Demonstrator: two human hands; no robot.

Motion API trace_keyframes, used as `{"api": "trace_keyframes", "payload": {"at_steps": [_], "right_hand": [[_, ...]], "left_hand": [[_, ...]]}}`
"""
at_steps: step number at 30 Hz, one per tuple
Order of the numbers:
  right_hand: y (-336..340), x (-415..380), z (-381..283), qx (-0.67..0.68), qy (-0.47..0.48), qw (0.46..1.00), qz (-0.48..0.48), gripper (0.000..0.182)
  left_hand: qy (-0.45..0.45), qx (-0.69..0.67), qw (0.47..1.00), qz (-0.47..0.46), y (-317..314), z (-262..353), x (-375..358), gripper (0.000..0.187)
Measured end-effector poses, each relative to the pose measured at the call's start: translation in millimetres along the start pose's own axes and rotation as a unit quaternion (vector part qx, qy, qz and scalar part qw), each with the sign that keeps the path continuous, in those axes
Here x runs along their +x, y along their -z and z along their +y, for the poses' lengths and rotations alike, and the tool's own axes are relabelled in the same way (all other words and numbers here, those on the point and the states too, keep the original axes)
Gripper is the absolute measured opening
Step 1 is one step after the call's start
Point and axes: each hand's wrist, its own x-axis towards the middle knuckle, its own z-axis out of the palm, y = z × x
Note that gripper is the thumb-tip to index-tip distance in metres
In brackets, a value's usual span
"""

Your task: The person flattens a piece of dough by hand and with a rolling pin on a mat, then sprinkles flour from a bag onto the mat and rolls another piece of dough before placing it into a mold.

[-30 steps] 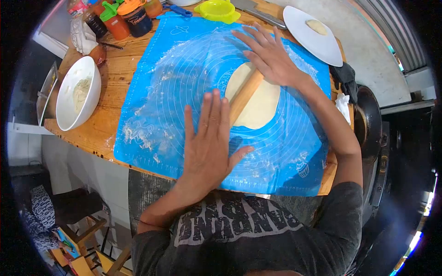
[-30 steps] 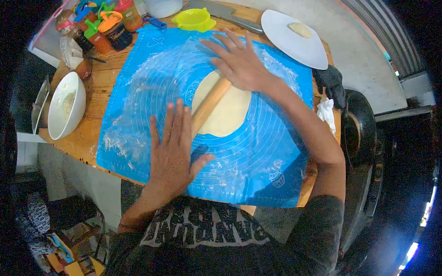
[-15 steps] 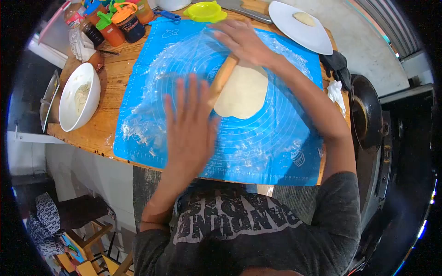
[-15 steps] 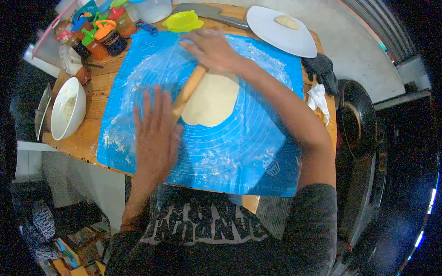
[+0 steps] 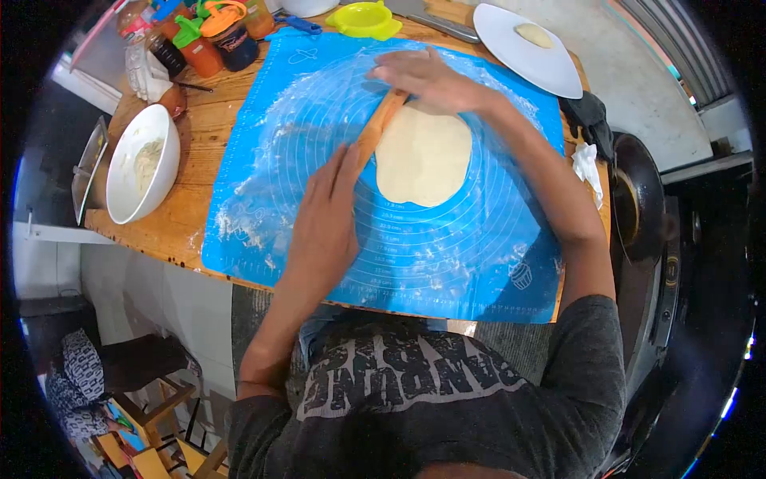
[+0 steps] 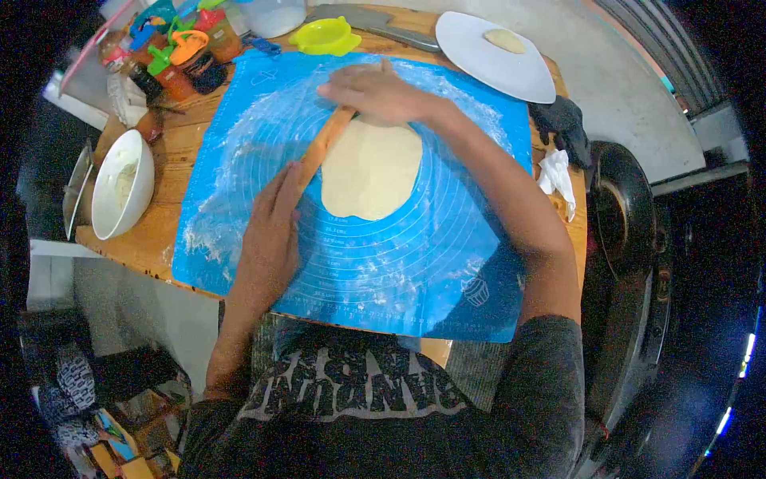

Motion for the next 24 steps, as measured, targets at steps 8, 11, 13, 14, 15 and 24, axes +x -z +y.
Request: {"api": "trace_keyframes", "payload": {"at_steps": [8, 11, 13, 14, 15, 24], "right_hand": [[28.3, -27.2, 21.6, 0.078, 0.088, 0.992, 0.054, 0.03], [45.1, -66.1, 7.4, 0.036, 0.096, 0.992, 0.068, 0.028], [42.5, -89.6, -1.8, -0.01, 0.064, 0.997, 0.048, 0.028], [37.0, -99.7, -3.5, -0.041, 0.039, 0.997, 0.052, 0.031], [27.9, -109.0, -2.4, -0.072, 0.014, 0.996, 0.057, 0.033], [-0.5, -83.6, 7.5, -0.18, -0.06, 0.977, 0.098, 0.055]], "left_hand": [[-0.079, -0.045, 0.996, 0.017, 37.6, 0.5, 36.2, 0.055], [-0.089, -0.092, 0.992, -0.012, 21.7, 0.9, 24.9, 0.051], [-0.085, -0.096, 0.991, -0.038, -0.6, 2.4, 12.6, 0.055], [-0.083, -0.099, 0.99, -0.051, -7.3, 2.7, 9.4, 0.057], [-0.101, -0.042, 0.992, -0.066, -7.0, 3.0, 11.2, 0.057], [-0.116, 0.187, 0.972, -0.087, 1.2, -10.9, 46.0, 0.073]]}}
